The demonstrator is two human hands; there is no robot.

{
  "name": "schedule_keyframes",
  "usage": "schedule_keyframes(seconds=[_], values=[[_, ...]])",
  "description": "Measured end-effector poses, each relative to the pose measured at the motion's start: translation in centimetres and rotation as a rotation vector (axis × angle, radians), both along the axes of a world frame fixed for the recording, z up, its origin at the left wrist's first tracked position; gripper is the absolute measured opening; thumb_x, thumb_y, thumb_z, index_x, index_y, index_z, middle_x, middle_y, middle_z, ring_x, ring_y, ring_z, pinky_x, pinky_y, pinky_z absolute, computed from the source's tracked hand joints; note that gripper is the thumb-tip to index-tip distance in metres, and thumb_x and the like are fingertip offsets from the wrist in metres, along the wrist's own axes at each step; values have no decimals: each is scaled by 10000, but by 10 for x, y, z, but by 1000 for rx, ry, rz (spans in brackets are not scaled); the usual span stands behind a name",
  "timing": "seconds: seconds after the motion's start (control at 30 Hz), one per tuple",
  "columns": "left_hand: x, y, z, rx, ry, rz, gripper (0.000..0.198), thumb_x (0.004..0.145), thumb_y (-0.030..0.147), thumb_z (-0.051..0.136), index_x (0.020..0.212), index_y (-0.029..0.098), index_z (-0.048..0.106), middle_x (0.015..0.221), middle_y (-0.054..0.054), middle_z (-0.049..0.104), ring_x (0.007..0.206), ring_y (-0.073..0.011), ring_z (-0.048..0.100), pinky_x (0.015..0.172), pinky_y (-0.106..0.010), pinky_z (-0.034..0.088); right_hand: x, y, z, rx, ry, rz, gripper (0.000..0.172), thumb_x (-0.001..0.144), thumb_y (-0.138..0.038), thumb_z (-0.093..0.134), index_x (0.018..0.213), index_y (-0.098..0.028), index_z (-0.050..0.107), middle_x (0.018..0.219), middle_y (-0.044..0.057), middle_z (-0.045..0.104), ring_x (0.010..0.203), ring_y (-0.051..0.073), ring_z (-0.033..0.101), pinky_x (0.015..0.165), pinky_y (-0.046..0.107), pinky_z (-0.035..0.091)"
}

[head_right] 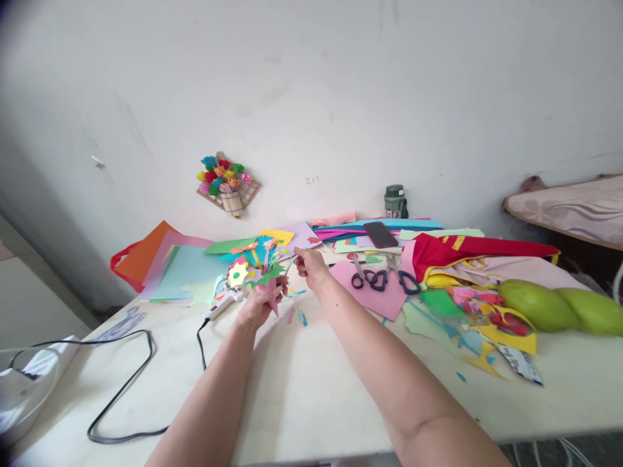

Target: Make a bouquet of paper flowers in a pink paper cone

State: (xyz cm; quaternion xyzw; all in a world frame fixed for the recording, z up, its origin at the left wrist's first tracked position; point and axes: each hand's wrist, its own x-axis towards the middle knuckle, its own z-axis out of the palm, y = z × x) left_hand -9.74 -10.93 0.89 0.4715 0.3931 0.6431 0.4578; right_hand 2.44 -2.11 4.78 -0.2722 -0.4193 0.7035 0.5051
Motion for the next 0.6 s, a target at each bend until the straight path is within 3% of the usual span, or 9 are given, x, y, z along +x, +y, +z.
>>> schedule_keyframes(seconds=[0.3,0.43,0.6], values=[[-4,3,-5,21,40,-70,490,527,301,776,974,129,678,1041,-134,666,641,-120,566,425,-191,330,-1,-5,3,134,-72,37,163,660,-240,616,596,-165,487,400,-52,468,315,20,257,341,173,128],[-4,3,-4,26,43,-68,461,524,307,771,931,114,673,1043,-148,664,679,-146,596,413,-187,329,2,-4,7,78,-18,-4,179,704,-254,604,617,-176,468,420,-35,489,320,31,274,335,176,135],[-4,4,-4,25,40,-71,414,523,284,770,888,118,668,1034,-139,663,673,-139,592,416,-183,329,5,-4,10,3,104,29,169,729,-209,569,619,-182,444,413,-69,395,333,30,233,334,172,150]])
